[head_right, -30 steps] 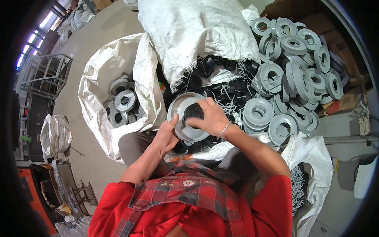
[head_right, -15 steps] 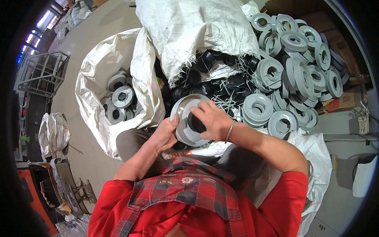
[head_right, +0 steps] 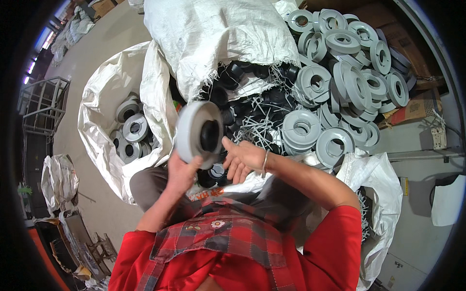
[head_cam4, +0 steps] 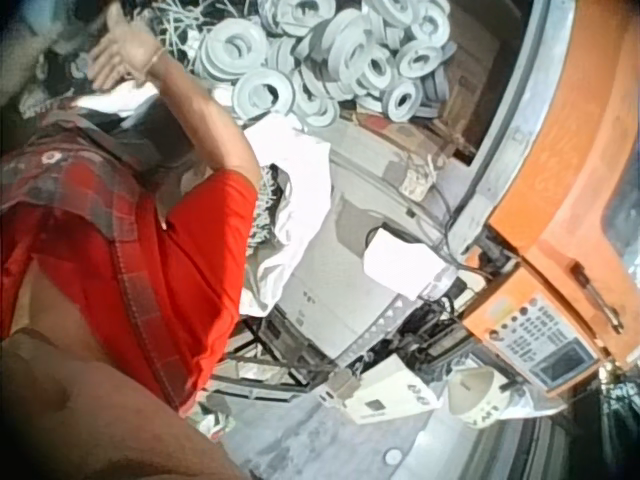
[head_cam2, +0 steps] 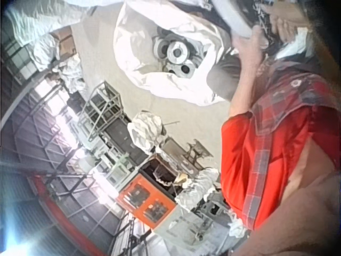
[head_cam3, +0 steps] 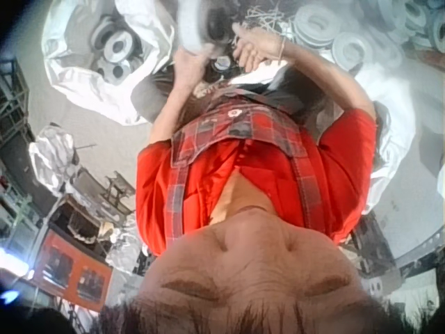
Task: The person sits on the floor and assembles gray plastic rings with black rubber inserts by hand. They pick up each ring, insert the rubber piece, and place the assembled unit into a white sack.
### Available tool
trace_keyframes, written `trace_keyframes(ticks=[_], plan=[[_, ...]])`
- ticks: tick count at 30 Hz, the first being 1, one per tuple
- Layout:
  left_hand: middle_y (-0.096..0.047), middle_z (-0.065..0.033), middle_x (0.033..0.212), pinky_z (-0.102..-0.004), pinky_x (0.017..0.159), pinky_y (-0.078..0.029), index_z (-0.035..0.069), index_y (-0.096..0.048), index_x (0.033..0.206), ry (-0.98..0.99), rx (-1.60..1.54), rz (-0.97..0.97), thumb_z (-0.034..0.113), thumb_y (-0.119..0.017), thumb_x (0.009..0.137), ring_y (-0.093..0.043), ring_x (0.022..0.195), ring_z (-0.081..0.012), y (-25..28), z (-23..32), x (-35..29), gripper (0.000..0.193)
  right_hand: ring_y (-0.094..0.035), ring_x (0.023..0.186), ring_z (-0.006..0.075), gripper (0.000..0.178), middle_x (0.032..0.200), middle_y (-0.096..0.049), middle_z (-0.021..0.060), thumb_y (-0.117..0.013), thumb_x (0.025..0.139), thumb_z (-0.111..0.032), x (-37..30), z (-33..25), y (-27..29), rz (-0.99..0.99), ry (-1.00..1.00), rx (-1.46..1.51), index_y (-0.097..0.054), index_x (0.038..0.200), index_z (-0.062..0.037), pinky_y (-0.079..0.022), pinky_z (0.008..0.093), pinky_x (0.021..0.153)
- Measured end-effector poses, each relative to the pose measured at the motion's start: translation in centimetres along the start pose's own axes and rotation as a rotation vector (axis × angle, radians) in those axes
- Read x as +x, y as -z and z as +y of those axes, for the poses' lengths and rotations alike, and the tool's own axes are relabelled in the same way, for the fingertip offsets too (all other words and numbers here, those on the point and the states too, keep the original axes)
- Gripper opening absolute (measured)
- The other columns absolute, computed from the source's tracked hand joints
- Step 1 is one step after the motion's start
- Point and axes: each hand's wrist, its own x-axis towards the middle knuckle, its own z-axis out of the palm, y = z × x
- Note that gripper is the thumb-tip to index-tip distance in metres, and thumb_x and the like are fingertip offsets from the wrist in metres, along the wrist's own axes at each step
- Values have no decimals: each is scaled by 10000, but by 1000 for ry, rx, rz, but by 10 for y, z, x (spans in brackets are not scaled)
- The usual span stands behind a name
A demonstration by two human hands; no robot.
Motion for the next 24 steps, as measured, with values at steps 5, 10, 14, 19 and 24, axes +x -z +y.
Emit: trace_keyframes(ticks=[5,10,14,19,24], plan=[[-346,-206,1406,-364,1077,-267,-41,-262,1393,-563,706,567,155,-776,683,-360,1289,-258,67,45,34,898,-618,958,353,795,1025,-620,232,-741,677,-481,-3,30,117,791,-89,-1283,-458,1123,112,-440,452,883],[-418,-168,1376,-391,1058,-317,11,-378,1363,-302,690,-18,98,-792,672,-371,1298,-329,41,54,19,810,-616,954,338,341,979,-650,168,-683,727,-262,16,92,179,581,-242,-1567,-616,943,-7,-454,430,865],[-471,-209,1299,-478,1088,-243,29,-416,1328,-586,1122,-497,107,-770,644,-366,1292,-373,-8,13,21,774,-605,969,324,360,937,-648,142,-726,673,-204,24,45,96,161,676,-1358,-627,993,-72,-442,438,878],[-612,-195,1080,-410,980,-376,8,-520,1224,-100,848,-445,174,-782,643,-576,1050,-294,-8,-25,32,659,-638,861,273,294,868,-664,114,-701,746,-295,34,-47,57,249,739,-805,-679,906,-49,-497,358,765],[-648,-99,896,-284,723,-480,-38,-601,1040,334,206,-9,316,-748,752,-583,778,-128,6,-29,45,479,-520,1063,352,486,1110,-551,200,-686,753,-153,128,-98,147,1268,675,-1157,-466,1168,-32,-443,419,896]])
